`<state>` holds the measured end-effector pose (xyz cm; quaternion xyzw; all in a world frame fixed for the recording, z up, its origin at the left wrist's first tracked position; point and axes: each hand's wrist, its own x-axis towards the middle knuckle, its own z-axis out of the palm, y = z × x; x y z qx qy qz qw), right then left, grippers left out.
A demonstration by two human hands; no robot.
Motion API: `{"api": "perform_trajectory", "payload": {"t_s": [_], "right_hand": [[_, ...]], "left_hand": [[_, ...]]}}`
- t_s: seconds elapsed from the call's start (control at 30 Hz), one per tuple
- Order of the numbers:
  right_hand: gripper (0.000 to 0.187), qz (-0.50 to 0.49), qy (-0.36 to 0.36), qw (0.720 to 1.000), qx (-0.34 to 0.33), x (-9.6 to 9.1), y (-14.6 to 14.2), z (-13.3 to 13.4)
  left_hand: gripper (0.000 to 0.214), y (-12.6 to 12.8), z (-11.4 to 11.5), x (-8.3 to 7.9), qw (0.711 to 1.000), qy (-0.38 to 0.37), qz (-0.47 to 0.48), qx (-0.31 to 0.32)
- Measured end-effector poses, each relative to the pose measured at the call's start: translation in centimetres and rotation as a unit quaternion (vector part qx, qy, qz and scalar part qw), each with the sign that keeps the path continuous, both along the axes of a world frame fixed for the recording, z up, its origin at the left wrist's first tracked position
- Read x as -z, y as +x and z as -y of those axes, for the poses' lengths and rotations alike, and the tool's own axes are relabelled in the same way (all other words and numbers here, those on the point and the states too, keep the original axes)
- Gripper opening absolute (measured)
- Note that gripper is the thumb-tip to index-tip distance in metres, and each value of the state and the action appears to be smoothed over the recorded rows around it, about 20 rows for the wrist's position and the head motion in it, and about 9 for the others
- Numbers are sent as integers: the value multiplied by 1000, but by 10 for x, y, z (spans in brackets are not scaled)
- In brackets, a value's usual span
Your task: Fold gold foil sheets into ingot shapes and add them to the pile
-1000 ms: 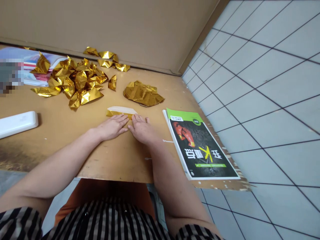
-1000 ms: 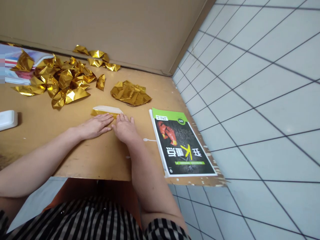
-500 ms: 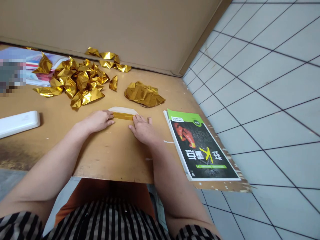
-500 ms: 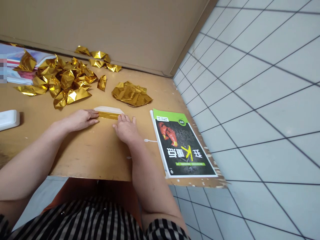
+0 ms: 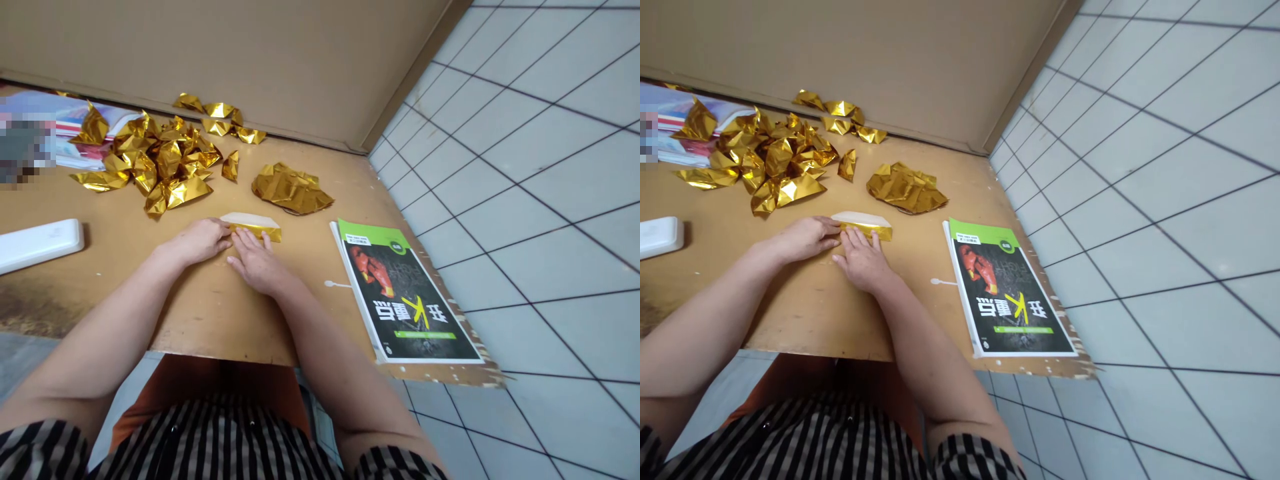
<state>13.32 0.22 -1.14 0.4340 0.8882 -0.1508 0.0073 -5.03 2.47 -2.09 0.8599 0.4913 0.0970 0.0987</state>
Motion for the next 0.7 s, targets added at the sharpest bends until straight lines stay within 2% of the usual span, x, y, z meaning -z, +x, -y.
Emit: {"api": "perform_trajectory", "payload": {"t_s": [0.23,0.5,0.7], "right_hand": [[61,25,-19,997,71,-9,30,-9],[58,17,5,998,62,-6,33,-9],[57,18,8,998,61,-7,33,-9]], "left_hand": [[26,0,0,-7,1000,-11,-25,-11],[36,-5,-4,1,999,47,18,-4],[39,-7,-6,3,998,60,8,4]]}}
